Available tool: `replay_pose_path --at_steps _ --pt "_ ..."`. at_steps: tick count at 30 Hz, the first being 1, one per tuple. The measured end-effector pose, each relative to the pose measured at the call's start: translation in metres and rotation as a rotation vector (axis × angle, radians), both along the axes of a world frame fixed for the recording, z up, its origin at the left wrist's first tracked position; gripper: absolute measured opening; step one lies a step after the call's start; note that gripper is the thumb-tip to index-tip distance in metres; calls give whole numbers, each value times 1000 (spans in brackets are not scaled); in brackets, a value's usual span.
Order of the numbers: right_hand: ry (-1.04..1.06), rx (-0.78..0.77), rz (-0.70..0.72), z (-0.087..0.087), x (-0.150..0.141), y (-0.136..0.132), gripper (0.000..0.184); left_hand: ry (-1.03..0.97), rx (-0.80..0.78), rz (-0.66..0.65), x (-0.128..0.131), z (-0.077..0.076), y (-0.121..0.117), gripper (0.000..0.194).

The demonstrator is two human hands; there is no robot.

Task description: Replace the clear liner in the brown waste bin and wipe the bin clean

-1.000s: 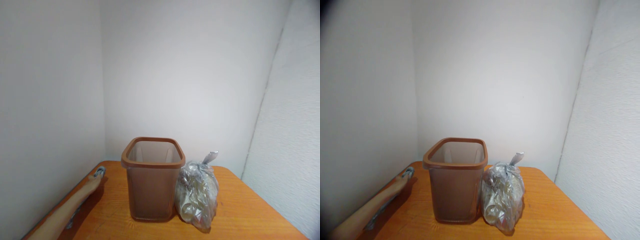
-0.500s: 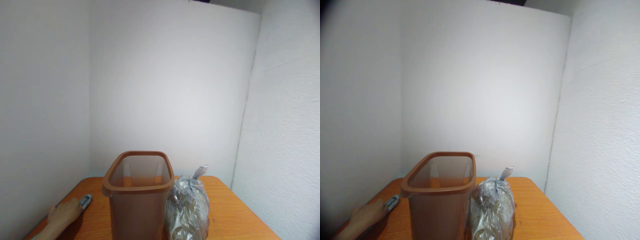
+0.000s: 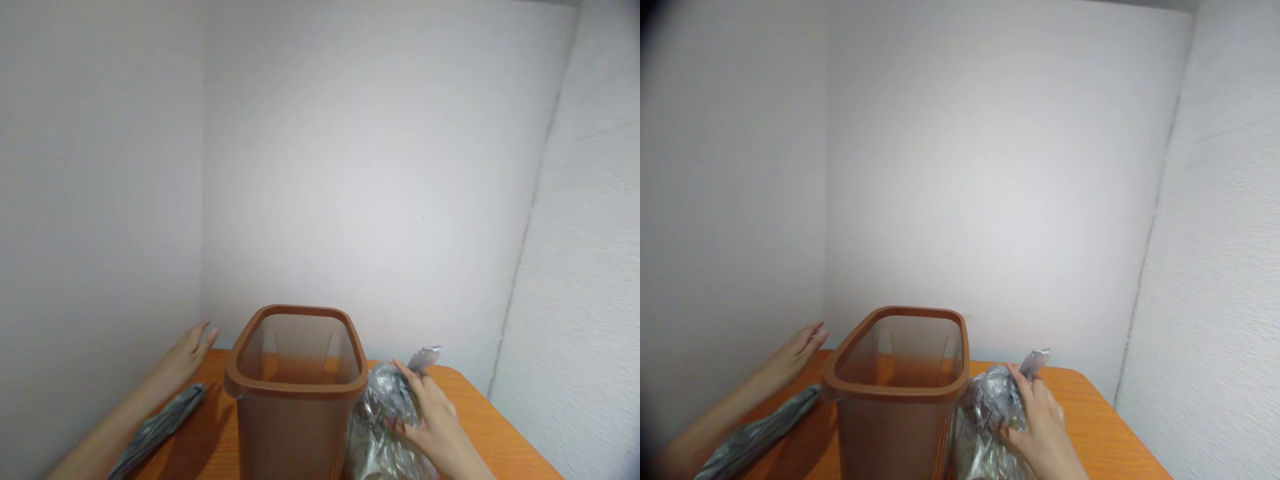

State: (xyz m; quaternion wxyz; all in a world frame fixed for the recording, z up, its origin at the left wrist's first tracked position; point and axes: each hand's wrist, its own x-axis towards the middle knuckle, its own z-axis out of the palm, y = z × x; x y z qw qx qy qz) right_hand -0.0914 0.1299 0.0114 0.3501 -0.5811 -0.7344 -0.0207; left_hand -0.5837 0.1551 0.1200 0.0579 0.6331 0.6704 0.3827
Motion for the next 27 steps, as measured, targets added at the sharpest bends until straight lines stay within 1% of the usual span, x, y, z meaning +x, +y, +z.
replay_pose_path --at_steps 1,3,4,6,8,10,12,14,16,19,21,23,25,27 --pt "6 -21 19 -1 -1 5 65 -95 -38 -56 11 9 -4 89" --pt "12 -23 29 -4 -3 13 56 -306 -163 -198 36 25 -15 82" --pt "11 -8 22 -6 -2 17 57 -405 -220 -270 48 31 -21 80" --pt "15 24 17 -10 1 23 60 -504 -277 -366 68 37 -32 77" --pt "39 54 54 -13 7 26 54 -532 -268 -426 79 36 -36 75" --pt "84 93 106 -12 15 27 42 -536 -241 -472 82 31 -36 70" --pt "122 121 132 -5 22 25 33 -552 -234 -491 80 25 -33 64" --pt "129 124 124 10 28 22 31 -581 -227 -487 77 20 -29 60" --pt "113 139 85 33 34 17 28 -601 -205 -464 76 17 -26 59" --pt "90 277 -14 78 38 11 25 -601 -180 -442 76 14 -24 60" --pt "64 409 -88 115 36 7 25 -598 -175 -450 75 12 -22 60" --pt "48 500 -187 155 31 3 20 -594 -182 -473 75 8 -18 60" --pt "162 661 -285 194 21 1 17 -592 -182 -516 75 4 -12 59" --pt "274 847 -276 228 9 2 16 -621 -151 -553 73 -1 -4 58"
